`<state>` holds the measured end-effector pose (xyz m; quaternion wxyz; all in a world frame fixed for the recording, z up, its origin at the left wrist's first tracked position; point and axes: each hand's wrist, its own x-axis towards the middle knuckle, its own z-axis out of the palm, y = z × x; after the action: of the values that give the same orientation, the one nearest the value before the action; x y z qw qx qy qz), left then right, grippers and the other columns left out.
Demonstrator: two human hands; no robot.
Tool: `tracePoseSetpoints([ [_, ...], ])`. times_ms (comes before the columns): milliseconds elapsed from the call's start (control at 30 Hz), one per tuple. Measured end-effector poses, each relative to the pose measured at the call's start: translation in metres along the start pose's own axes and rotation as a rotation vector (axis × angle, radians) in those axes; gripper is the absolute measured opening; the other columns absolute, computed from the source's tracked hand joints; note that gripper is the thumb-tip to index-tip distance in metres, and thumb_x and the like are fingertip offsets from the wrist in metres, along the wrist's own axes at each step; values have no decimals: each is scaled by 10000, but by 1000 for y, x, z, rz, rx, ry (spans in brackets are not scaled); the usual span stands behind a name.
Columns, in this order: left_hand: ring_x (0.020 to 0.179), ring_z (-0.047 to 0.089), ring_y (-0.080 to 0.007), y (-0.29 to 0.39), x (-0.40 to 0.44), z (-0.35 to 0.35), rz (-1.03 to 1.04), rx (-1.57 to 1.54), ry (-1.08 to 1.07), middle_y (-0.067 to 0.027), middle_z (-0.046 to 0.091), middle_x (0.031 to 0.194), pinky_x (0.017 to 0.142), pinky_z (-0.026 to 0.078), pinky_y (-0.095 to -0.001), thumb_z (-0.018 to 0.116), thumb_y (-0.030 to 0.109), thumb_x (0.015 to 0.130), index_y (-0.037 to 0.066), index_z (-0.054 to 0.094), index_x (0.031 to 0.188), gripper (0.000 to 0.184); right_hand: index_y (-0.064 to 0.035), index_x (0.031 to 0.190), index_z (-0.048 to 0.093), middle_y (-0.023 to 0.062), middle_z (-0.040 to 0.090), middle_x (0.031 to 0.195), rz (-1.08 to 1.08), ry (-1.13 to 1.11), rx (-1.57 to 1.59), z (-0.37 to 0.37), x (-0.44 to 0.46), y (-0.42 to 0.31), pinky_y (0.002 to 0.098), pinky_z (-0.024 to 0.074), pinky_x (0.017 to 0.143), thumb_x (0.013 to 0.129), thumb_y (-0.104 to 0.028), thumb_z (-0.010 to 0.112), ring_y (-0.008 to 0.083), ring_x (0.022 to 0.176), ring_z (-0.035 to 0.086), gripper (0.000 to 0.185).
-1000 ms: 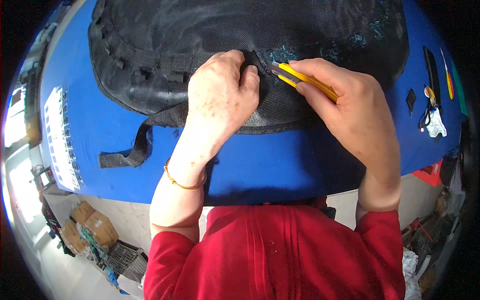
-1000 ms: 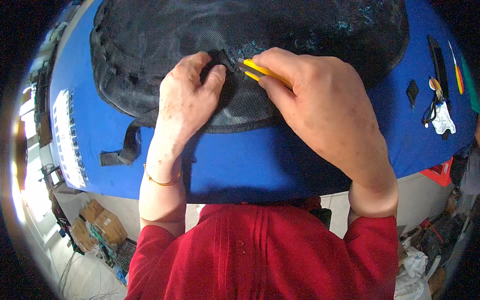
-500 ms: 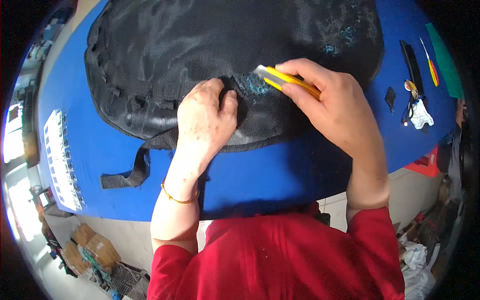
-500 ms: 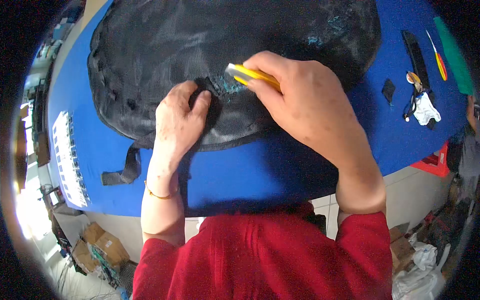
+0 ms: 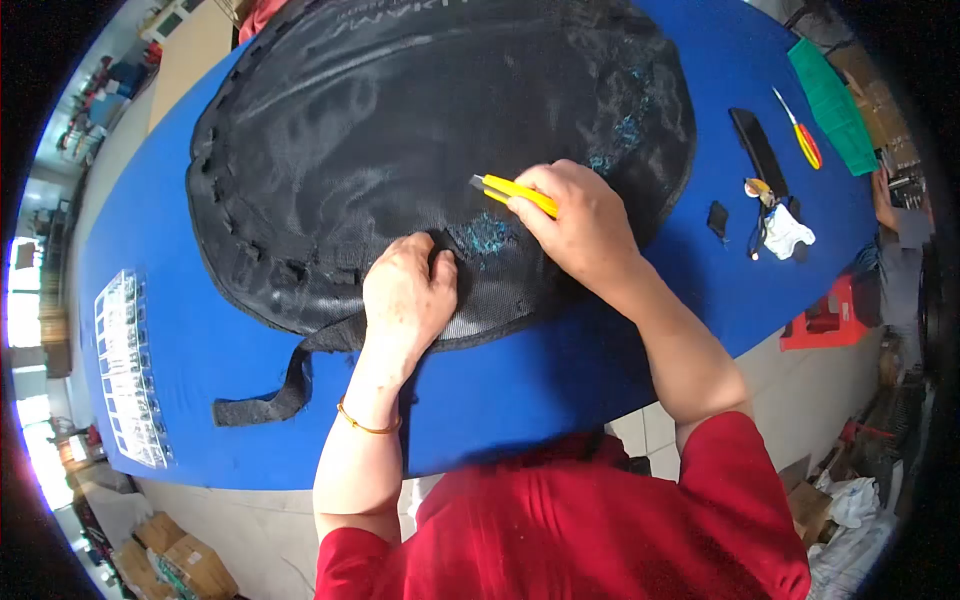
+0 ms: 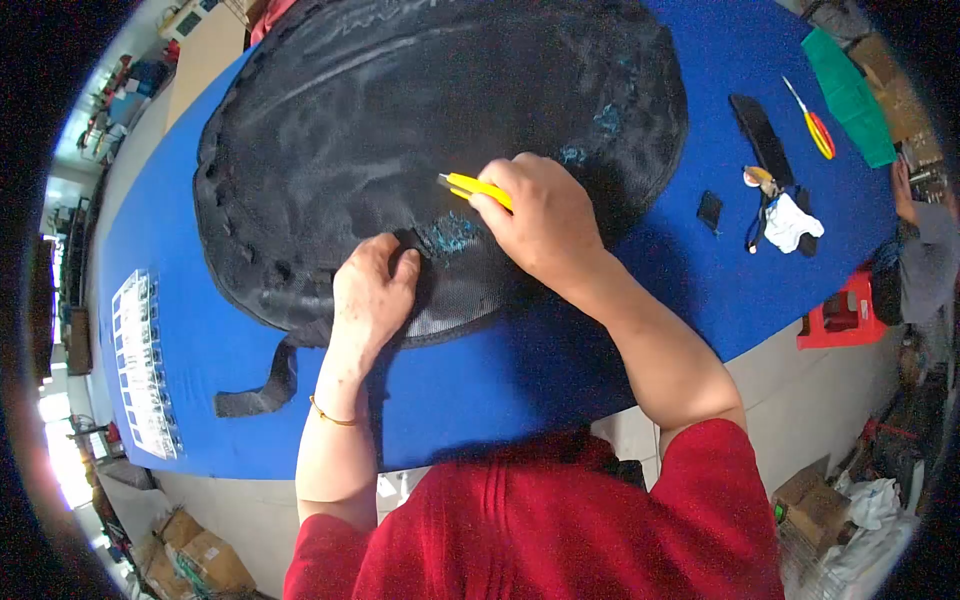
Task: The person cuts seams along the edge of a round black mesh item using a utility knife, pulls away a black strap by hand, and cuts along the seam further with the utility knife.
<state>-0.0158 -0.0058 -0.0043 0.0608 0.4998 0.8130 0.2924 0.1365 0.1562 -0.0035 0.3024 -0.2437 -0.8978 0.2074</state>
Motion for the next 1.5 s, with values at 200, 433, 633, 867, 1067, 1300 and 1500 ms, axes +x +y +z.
tracePoseSetpoints([
  [200, 877, 684, -384, 1, 0, 1, -23, 28, -24, -211, 685, 851, 816, 550, -462, 667, 167, 870, -15, 642, 837, 186, -98, 940, 667, 102, 632, 859, 13, 208, -260, 1, 8, 29, 464, 502, 759, 891, -229, 734, 337, 826, 632, 155],
  [433, 910, 696, -367, 0, 1, 6, -8, 28, 26, -198, 711, 892, 838, 557, -458, 662, 182, 866, -3, 671, 860, 186, -99, 1045, 694, 90, 651, 993, -72, 483, -441, -7, 15, 53, 446, 474, 837, 910, -163, 696, 303, 932, 629, 150],
  [633, 891, 708, -379, -2, 3, 9, 2, 28, 35, -214, 720, 885, 825, 567, -467, 631, 215, 870, 9, 682, 838, 215, -41, 998, 682, 149, 697, 926, -156, 317, 9, 20, 18, 10, 436, 541, 831, 938, -55, 617, 359, 921, 671, 90],
  [867, 853, 713, -397, -6, 6, 15, 36, 46, 47, -219, 718, 864, 765, 566, -487, 604, 327, 947, 17, 684, 853, 334, -58, 1053, 692, 142, 661, 1047, -121, 174, -108, 70, 45, -9, 447, 512, 910, 962, -207, 658, 350, 1034, 631, 177],
  [1067, 789, 718, -397, -3, 6, 15, 13, 117, 33, -215, 719, 823, 730, 573, -493, 595, 335, 949, 45, 700, 831, 330, -54, 1351, 595, 232, 543, 1425, -55, 86, -270, 101, 53, -9, 509, 331, 1167, 1017, -392, 518, 394, 1361, 475, 481],
  [1300, 717, 739, -356, -5, 6, 10, 50, 179, 37, -188, 726, 752, 679, 597, -447, 613, 294, 940, 54, 702, 817, 284, -103, 1504, 493, 208, 441, 1571, -43, -18, -369, 106, 51, -1, 513, 238, 1228, 1070, -427, 391, 373, 1479, 375, 552],
  [1500, 741, 747, -359, 1, 5, 5, 25, 204, -3, -205, 724, 748, 699, 603, -445, 609, 289, 945, 26, 707, 811, 311, -134, 1543, 455, 177, 396, 1613, -10, -54, -409, 112, 53, 3, 499, 200, 1247, 1083, -438, 347, 351, 1513, 329, 562],
])
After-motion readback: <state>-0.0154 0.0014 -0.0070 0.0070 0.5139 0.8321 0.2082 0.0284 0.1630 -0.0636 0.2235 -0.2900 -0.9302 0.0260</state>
